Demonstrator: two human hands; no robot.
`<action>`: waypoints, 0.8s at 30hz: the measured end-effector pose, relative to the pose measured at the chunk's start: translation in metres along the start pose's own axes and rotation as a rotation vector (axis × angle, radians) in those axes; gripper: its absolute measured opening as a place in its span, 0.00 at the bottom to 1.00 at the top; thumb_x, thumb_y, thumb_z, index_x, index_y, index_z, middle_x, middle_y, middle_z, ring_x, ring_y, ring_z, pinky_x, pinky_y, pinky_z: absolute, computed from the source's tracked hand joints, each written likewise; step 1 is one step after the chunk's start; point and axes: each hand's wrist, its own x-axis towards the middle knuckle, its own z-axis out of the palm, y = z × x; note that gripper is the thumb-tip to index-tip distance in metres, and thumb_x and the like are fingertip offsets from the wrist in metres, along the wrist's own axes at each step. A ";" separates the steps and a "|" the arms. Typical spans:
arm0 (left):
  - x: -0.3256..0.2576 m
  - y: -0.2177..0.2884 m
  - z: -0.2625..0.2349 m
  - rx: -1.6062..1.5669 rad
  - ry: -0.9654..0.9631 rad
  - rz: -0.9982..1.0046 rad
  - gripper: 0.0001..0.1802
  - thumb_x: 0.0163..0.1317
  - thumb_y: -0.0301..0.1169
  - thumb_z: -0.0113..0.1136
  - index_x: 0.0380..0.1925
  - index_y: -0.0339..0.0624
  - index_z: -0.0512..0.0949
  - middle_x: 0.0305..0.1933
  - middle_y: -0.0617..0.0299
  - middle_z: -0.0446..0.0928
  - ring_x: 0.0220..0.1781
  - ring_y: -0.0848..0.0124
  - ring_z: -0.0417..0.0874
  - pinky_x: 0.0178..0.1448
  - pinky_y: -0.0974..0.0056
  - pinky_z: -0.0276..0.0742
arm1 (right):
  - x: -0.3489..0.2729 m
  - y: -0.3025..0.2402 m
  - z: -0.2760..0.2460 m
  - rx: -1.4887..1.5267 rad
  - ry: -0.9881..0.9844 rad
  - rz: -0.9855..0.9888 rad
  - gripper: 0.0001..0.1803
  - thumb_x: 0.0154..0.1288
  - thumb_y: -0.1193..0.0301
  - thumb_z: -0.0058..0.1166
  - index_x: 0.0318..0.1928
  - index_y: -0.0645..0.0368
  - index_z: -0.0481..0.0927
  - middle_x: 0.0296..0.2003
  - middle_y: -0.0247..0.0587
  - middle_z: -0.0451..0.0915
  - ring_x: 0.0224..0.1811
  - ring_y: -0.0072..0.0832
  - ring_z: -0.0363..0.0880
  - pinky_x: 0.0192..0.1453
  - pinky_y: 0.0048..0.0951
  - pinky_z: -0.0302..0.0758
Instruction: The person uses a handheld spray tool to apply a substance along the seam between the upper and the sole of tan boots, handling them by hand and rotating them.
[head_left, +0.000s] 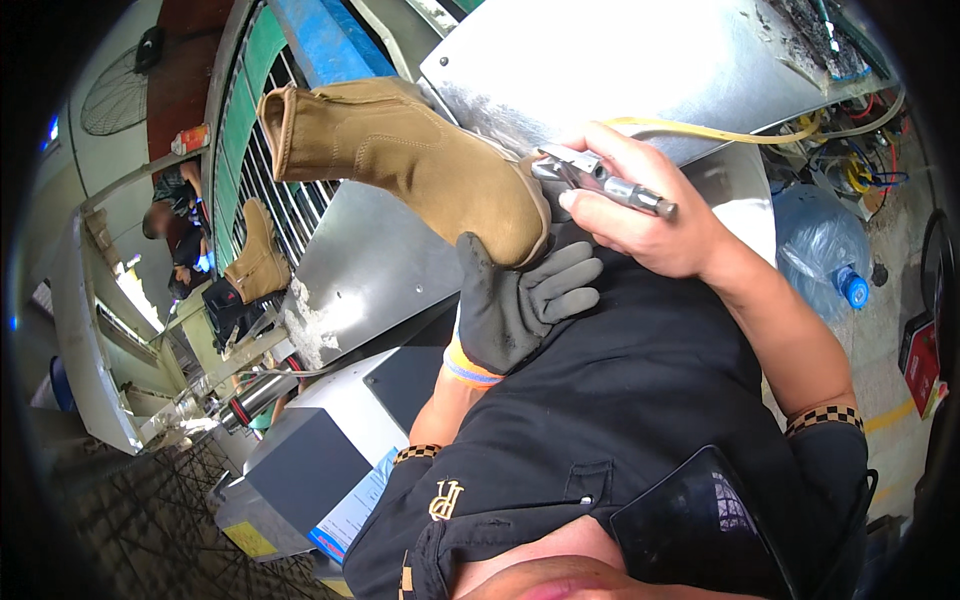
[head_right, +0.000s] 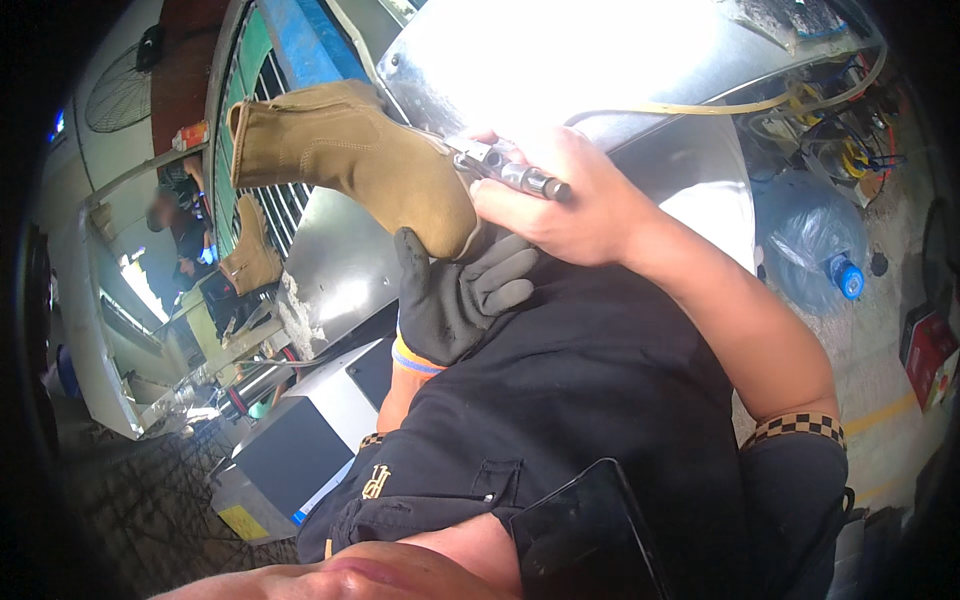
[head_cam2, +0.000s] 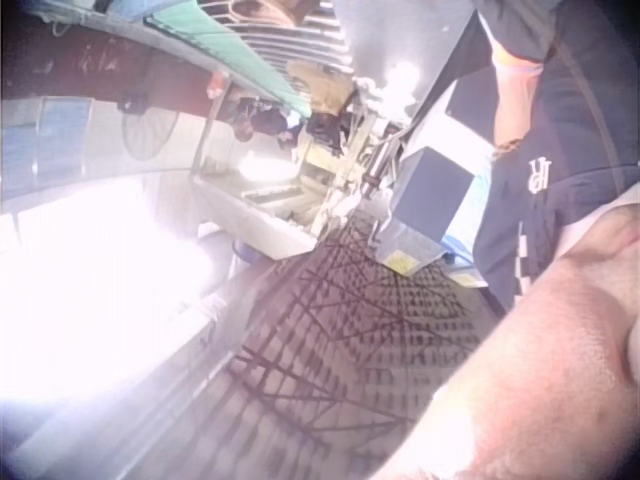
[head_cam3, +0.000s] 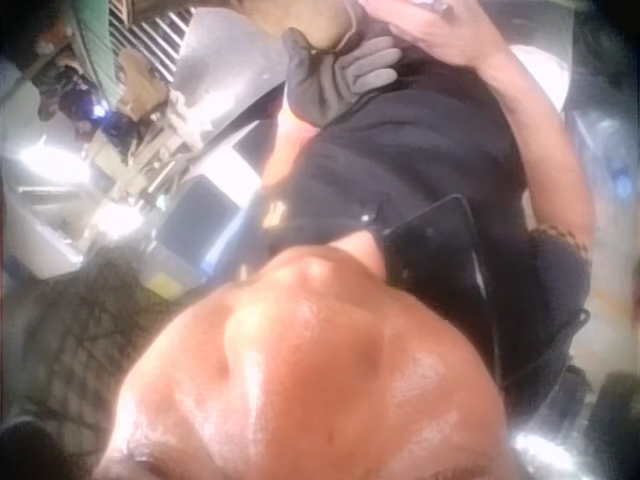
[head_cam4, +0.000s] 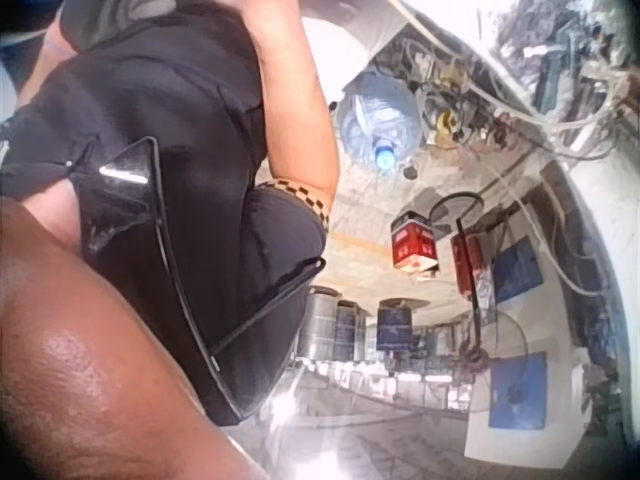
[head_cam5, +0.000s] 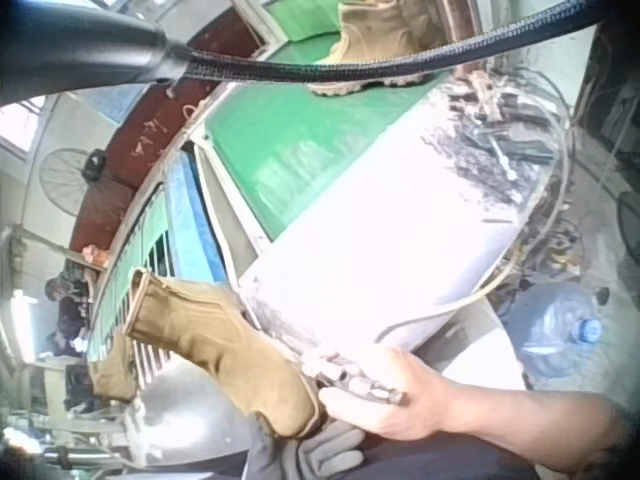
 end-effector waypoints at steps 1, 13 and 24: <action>0.005 -0.001 -0.001 0.010 -0.059 -0.015 0.54 0.60 0.73 0.41 0.69 0.34 0.59 0.64 0.38 0.70 0.64 0.49 0.76 0.64 0.48 0.76 | -0.003 -0.004 -0.003 -0.008 -0.002 0.020 0.16 0.64 0.73 0.51 0.52 0.61 0.73 0.23 0.28 0.70 0.18 0.13 0.66 0.22 0.19 0.63; 0.050 -0.010 0.029 0.151 -0.146 -0.013 0.63 0.54 0.79 0.36 0.71 0.31 0.51 0.68 0.36 0.65 0.68 0.49 0.72 0.68 0.50 0.73 | -0.016 -0.056 -0.025 -0.126 -0.004 0.182 0.09 0.65 0.72 0.53 0.43 0.62 0.72 0.22 0.28 0.69 0.15 0.12 0.64 0.19 0.19 0.62; 0.089 -0.003 0.023 0.526 -0.197 0.146 0.54 0.61 0.75 0.29 0.62 0.32 0.66 0.57 0.53 0.75 0.54 0.67 0.77 0.60 0.64 0.73 | -0.036 -0.022 0.003 -0.232 0.224 -0.060 0.22 0.64 0.76 0.51 0.58 0.68 0.69 0.28 0.34 0.78 0.29 0.14 0.70 0.35 0.19 0.68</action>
